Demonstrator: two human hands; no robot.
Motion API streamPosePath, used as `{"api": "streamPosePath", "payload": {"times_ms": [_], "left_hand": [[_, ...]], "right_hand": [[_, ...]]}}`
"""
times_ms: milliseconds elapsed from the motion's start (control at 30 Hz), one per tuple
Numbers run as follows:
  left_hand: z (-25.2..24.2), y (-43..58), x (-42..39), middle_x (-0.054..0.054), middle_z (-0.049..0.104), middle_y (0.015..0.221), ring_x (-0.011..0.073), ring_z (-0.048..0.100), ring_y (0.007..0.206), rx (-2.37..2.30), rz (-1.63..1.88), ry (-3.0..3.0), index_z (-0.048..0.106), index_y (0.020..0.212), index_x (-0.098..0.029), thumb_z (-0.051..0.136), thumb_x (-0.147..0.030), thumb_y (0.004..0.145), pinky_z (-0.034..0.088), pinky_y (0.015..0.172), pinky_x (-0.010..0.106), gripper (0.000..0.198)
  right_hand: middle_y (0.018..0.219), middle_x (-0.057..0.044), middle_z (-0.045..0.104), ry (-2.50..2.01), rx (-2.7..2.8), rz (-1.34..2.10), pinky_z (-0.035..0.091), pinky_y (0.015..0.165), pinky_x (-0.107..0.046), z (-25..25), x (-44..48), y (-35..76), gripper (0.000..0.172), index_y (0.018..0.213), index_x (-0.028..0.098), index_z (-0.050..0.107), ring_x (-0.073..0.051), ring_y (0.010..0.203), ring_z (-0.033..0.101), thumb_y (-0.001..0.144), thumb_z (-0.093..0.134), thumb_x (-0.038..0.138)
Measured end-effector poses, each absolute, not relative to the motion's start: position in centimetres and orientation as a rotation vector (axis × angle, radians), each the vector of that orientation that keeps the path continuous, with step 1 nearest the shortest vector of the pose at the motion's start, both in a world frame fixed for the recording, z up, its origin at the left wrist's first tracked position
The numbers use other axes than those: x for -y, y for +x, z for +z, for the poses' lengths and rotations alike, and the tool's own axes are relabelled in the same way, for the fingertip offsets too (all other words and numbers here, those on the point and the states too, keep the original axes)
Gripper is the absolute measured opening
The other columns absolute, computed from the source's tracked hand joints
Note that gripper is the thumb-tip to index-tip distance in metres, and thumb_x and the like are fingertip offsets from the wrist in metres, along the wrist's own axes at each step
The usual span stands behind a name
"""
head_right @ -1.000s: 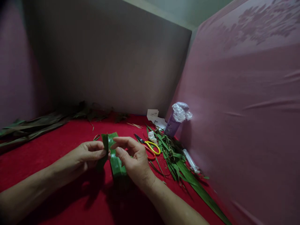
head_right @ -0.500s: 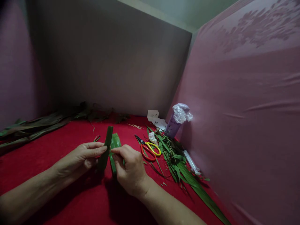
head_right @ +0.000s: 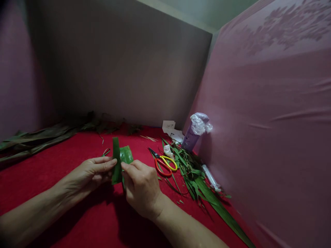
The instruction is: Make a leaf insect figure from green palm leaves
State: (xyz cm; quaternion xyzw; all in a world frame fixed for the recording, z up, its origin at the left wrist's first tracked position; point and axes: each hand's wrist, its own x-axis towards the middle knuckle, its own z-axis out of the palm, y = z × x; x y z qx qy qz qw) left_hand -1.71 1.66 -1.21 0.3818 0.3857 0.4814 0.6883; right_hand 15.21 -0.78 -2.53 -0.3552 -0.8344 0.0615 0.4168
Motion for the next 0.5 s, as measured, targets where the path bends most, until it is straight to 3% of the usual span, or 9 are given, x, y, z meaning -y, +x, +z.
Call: {"api": "streamPosePath", "payload": {"times_ms": [233, 367, 500], "left_hand": [[-1.2, -2.0, -1.7, 0.000, 0.061, 0.054, 0.0065, 0.050, 0.048, -0.862, 1.089, 0.877, 0.070, 0.062, -0.011, 0.079, -0.021, 0.057, 0.040, 0.049, 0.016, 0.015], [-1.2, -1.7, -1.7, 0.000, 0.062, 0.055, 0.0075, 0.052, 0.050, -0.849, 1.070, 0.859, 0.070, 0.060, -0.011, 0.079, -0.021, 0.057, 0.042, 0.051, 0.017, 0.014], [-1.4, -1.3, -1.5, 0.003, 0.067, 0.066, 0.0108, 0.057, 0.060, -0.814, 1.023, 0.817, 0.072, 0.071, -0.012, 0.078, -0.018, 0.060, 0.046, 0.059, 0.020, 0.014]], "right_hand": [[0.081, -0.007, 0.059, -0.931, 2.070, 0.194, 0.042, 0.065, -0.026, -2.1, 0.9, 15.3, 0.028, 0.110, 0.015, 0.060, -0.014, 0.070, 0.054, 0.088, 0.044, 0.020], [0.075, -0.003, 0.060, -1.032, 1.935, 0.321, 0.040, 0.062, -0.024, -1.6, 1.2, 15.0, 0.017, 0.090, 0.015, 0.064, -0.013, 0.066, 0.053, 0.085, 0.052, 0.026], [0.069, 0.000, 0.059, -1.107, 1.866, 0.440, 0.038, 0.058, -0.022, -1.7, 1.3, 14.6, 0.013, 0.074, 0.016, 0.060, -0.010, 0.061, 0.051, 0.083, 0.054, 0.024]]}}
